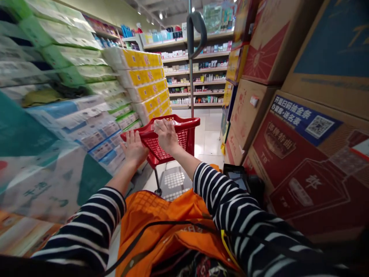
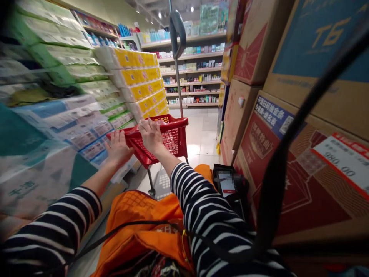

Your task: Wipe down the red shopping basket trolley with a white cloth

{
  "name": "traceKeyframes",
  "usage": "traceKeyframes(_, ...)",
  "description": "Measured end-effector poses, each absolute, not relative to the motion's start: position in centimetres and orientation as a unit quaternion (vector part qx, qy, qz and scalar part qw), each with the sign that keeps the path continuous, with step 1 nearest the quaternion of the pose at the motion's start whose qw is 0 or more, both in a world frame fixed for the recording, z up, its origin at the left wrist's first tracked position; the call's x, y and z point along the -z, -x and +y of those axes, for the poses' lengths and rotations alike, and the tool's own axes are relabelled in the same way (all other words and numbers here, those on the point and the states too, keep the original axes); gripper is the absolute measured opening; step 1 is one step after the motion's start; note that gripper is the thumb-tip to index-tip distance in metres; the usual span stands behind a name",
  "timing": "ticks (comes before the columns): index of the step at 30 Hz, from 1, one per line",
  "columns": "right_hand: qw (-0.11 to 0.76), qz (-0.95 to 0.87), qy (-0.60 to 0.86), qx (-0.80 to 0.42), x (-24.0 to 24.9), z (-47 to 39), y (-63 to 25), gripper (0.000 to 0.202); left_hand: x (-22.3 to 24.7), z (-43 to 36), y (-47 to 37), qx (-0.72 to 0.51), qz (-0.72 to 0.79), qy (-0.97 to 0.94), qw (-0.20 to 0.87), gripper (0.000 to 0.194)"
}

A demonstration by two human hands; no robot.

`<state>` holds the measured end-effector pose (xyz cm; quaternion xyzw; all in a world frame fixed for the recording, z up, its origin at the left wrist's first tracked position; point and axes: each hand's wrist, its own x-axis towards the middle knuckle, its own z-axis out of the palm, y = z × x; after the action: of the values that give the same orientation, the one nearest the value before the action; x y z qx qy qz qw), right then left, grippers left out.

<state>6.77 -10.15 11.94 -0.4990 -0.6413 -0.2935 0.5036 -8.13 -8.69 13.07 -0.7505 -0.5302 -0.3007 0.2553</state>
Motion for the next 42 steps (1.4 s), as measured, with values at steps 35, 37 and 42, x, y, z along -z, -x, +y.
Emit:
traceKeyframes(35, 0.52, -0.637, 0.5, 0.271, -11.4, -10.2, -10.1, 0.036, -12.4, -8.5, 8.2, 0.321, -0.545, 0.724, 0.275, 0.069)
traceKeyframes(37, 0.521, -0.608, 0.531, 0.276, -11.0, -10.5, -12.2, 0.037, -12.4, -8.7, 8.4, 0.31, -0.552, 0.72, 0.284, 0.068)
traceKeyframes(42, 0.543, -0.52, 0.601, 0.272, -10.5, -10.4, -16.1, 0.035, -12.0, -8.7, 8.0, 0.302, -0.571, 0.709, 0.283, 0.069)
